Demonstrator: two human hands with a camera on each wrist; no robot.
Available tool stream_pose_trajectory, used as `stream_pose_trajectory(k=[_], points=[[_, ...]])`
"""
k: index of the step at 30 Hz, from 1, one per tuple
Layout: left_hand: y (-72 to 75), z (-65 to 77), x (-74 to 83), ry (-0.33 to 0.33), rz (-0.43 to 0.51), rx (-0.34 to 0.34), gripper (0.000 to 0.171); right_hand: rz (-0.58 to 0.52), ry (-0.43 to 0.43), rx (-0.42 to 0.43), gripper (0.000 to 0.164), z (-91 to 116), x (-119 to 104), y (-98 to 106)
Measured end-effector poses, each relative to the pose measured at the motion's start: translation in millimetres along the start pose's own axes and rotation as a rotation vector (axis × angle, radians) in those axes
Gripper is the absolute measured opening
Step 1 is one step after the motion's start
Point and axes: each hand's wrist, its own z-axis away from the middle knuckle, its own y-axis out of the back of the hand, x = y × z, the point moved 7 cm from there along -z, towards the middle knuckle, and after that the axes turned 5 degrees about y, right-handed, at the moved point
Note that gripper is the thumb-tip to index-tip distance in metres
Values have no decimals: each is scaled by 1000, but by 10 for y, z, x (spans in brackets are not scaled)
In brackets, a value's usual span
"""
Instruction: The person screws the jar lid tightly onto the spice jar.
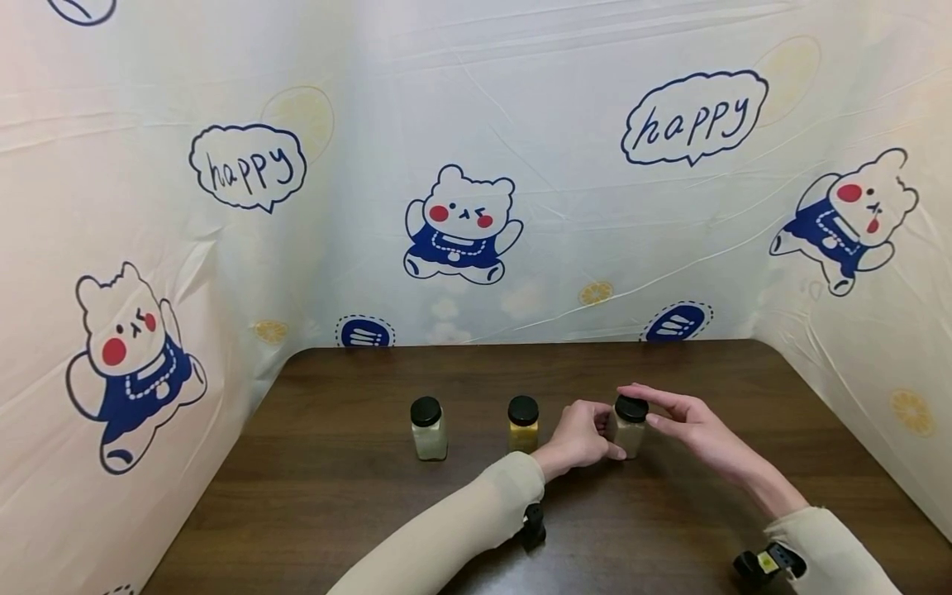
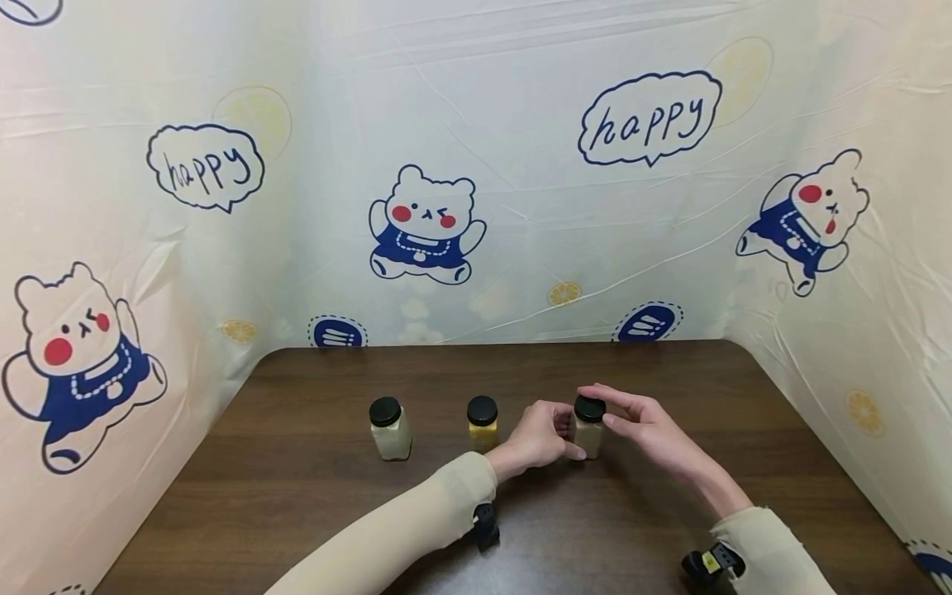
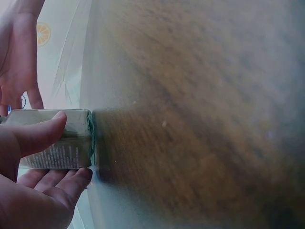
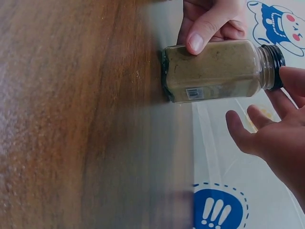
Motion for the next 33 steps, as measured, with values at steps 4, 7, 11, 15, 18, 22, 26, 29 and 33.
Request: stream_pose_trajectory(k=[4, 7, 11, 15, 18, 22, 26, 29, 33], points=[[3, 0, 4, -2, 6, -1, 40, 19, 11, 9, 44, 5, 0, 2], [3, 2, 7, -4, 13, -2, 41, 39, 30, 24, 43, 8, -18, -1], [2, 3, 10, -8, 13, 2, 40, 85, 61, 67, 43, 10, -43, -4], [-3, 2, 1, -6, 3, 8, 37, 150, 95, 106, 44, 10, -77, -16], [-6, 4, -3, -4, -5, 10, 34, 228, 133, 137, 44, 14, -123, -23], [-3, 10, 0, -3, -8, 10, 31, 374, 191, 189, 44, 24, -201, -29], [-1, 15, 6, -7, -14, 13, 29, 475, 212, 236, 44, 26, -256, -36], [-2, 16, 8, -10, -20, 11, 28, 517, 195, 266, 43, 18, -263, -38], [0, 11, -1, -2, -12, 15, 32, 539, 144, 297, 43, 5, -237, -31]])
